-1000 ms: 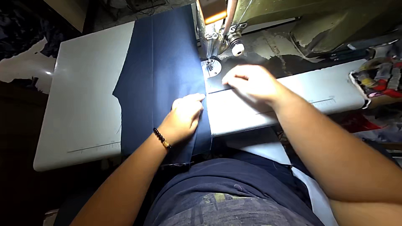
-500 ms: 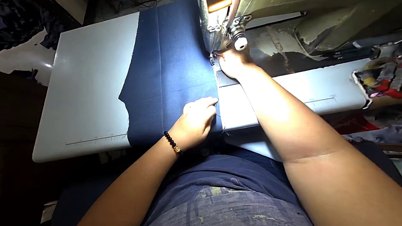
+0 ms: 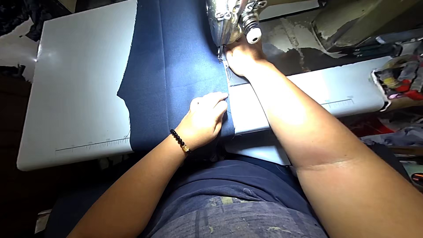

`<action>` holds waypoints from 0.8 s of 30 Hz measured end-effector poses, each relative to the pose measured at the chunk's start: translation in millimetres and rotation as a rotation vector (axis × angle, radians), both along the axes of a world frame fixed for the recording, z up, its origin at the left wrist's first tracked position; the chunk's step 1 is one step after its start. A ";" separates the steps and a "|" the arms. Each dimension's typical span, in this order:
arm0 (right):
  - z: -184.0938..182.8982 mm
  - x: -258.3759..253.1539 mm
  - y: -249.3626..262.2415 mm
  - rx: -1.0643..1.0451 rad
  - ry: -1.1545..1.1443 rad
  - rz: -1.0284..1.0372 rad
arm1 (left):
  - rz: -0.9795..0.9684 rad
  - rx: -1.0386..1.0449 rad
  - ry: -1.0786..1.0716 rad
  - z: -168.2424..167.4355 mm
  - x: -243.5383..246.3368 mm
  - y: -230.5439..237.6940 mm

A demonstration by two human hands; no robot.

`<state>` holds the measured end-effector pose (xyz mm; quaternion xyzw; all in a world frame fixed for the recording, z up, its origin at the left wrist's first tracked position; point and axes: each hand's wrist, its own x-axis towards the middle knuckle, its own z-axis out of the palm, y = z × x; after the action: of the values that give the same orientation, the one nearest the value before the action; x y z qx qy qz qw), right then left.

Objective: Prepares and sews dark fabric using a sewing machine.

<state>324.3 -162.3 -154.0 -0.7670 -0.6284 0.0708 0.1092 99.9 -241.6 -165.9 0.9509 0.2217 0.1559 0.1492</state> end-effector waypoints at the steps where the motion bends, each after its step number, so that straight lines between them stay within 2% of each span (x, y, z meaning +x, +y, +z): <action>1: 0.2 -0.5 -0.2 0.004 -0.001 -0.006 | 0.003 -0.003 0.009 0.8 1.4 2.3; 6: -3.5 1.5 1.1 0.053 -0.007 -0.014 | -0.001 -0.029 0.042 4.8 13.9 34.5; 16: -4.4 5.3 0.6 0.122 0.064 -0.019 | -0.003 0.058 0.058 11.9 41.5 109.1; 18: -1.4 6.7 -2.5 0.149 0.122 -0.020 | 0.021 0.056 0.087 14.4 44.8 113.7; 21: -1.8 14.9 -9.2 0.294 0.294 -0.015 | 0.031 0.058 0.113 15.3 45.3 112.4; 24: -0.8 26.0 -23.2 0.353 0.500 0.099 | 0.040 0.064 0.101 11.9 43.6 110.7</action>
<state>350.3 -185.4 -154.8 -0.6634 -0.6213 0.1521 0.3882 143.4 -131.0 -154.0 0.9573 0.2428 0.1179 0.1040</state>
